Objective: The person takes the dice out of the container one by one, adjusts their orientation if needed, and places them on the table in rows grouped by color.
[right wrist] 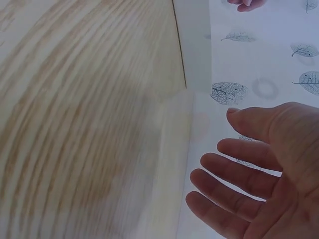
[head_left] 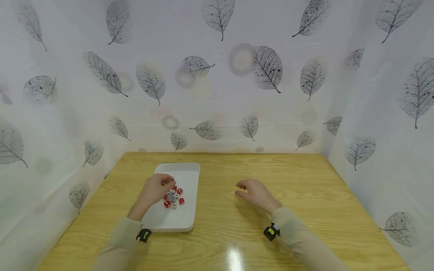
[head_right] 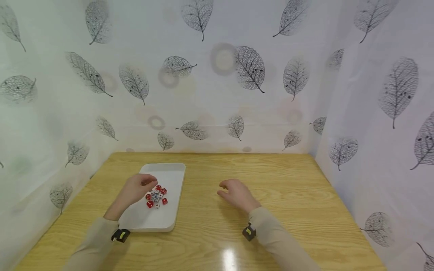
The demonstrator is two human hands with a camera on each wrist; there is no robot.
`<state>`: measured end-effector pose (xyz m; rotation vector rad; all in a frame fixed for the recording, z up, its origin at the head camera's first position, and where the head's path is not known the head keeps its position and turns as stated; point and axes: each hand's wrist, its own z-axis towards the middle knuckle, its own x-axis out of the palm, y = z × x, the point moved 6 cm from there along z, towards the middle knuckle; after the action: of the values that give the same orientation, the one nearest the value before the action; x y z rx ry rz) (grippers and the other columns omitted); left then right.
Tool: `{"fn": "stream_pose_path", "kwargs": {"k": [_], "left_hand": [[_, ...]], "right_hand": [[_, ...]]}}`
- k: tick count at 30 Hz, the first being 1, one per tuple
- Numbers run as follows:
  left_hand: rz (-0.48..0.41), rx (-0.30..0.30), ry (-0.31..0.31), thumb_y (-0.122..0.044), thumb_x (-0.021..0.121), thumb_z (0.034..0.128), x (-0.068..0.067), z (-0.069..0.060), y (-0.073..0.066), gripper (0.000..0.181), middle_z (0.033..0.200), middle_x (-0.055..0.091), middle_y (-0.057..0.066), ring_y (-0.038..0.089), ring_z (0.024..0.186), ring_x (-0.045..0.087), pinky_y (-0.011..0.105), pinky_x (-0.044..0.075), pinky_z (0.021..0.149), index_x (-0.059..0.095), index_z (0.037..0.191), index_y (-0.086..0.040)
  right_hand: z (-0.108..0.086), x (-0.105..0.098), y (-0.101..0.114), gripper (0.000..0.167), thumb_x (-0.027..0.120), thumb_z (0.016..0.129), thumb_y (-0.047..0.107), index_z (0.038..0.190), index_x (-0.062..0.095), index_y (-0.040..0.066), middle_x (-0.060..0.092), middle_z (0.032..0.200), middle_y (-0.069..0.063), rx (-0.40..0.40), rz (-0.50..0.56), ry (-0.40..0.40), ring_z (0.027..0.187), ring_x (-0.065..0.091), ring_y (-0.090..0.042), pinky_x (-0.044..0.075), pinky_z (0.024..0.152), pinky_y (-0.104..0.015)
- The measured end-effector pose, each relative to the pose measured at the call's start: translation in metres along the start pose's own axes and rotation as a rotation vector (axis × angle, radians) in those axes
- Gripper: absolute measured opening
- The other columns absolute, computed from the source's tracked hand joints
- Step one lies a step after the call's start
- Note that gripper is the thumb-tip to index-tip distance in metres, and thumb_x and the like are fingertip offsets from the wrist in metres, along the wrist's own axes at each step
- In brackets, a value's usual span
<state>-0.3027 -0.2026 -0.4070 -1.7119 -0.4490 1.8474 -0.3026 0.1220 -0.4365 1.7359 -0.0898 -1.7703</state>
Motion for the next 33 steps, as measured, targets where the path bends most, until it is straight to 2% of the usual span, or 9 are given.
{"fn": "stream_pose_path", "kwargs": {"k": [8,13,17,20,27,31,33], "left_hand": [[0.045,-0.043,-0.018,-0.017,0.061,0.0947,-0.012,-0.004,0.027,0.029,0.11,0.069,0.018,0.03,0.099,0.063,0.044,0.054,0.08,0.067,0.115,0.003],[0.09,-0.09,0.009,-0.017,0.061,0.0948,-0.019,-0.008,0.043,0.038,0.125,0.061,0.027,0.041,0.112,0.057,0.052,0.05,0.09,0.059,0.125,0.006],[0.101,-0.091,0.023,-0.015,0.061,0.0947,-0.024,-0.009,0.054,0.042,0.129,0.057,0.03,0.045,0.116,0.055,0.055,0.049,0.092,0.055,0.129,0.009],[0.082,-0.08,0.023,-0.013,0.061,0.0942,-0.025,-0.01,0.06,0.044,0.129,0.055,0.032,0.046,0.115,0.055,0.056,0.049,0.092,0.053,0.131,0.011],[0.016,-0.143,0.049,-0.011,0.058,0.0954,-0.023,-0.008,0.081,0.051,0.133,0.051,0.034,0.047,0.119,0.052,0.056,0.046,0.096,0.043,0.139,0.012],[-0.032,-0.16,0.071,-0.007,0.058,0.0946,-0.021,-0.009,0.09,0.048,0.13,0.053,0.034,0.046,0.115,0.055,0.053,0.05,0.093,0.045,0.136,0.013],[-0.056,-0.169,0.09,-0.006,0.057,0.0948,-0.018,-0.011,0.092,0.046,0.13,0.053,0.034,0.046,0.115,0.056,0.052,0.051,0.092,0.047,0.135,0.013]], "right_hand": [[0.008,0.013,0.009,0.029,0.069,0.09,0.019,0.113,0.07,0.001,0.072,0.107,-0.011,-0.097,0.034,0.009,0.095,0.066,-0.022,0.055,0.085,-0.04],[0.013,0.023,0.016,0.029,0.067,0.091,0.02,0.113,0.07,0.002,0.072,0.106,-0.01,-0.141,0.055,0.042,0.094,0.066,-0.021,0.055,0.085,-0.039],[0.018,0.028,0.022,0.028,0.066,0.093,0.021,0.114,0.069,0.003,0.072,0.106,-0.008,-0.163,0.064,0.057,0.095,0.066,-0.019,0.055,0.085,-0.038],[0.022,0.03,0.028,0.026,0.066,0.093,0.021,0.113,0.07,0.004,0.072,0.105,-0.006,-0.21,0.049,0.053,0.094,0.066,-0.018,0.055,0.085,-0.036],[0.036,0.043,0.047,0.026,0.065,0.094,0.022,0.114,0.07,0.006,0.071,0.106,-0.005,-0.308,0.057,0.061,0.096,0.066,-0.016,0.054,0.087,-0.032],[0.043,0.058,0.057,0.024,0.064,0.094,0.021,0.113,0.071,0.007,0.072,0.106,-0.004,-0.383,0.043,0.054,0.097,0.066,-0.015,0.054,0.087,-0.029],[0.043,0.063,0.061,0.024,0.064,0.095,0.023,0.113,0.071,0.008,0.071,0.107,-0.002,-0.392,0.032,0.063,0.098,0.065,-0.013,0.053,0.088,-0.027]]}}
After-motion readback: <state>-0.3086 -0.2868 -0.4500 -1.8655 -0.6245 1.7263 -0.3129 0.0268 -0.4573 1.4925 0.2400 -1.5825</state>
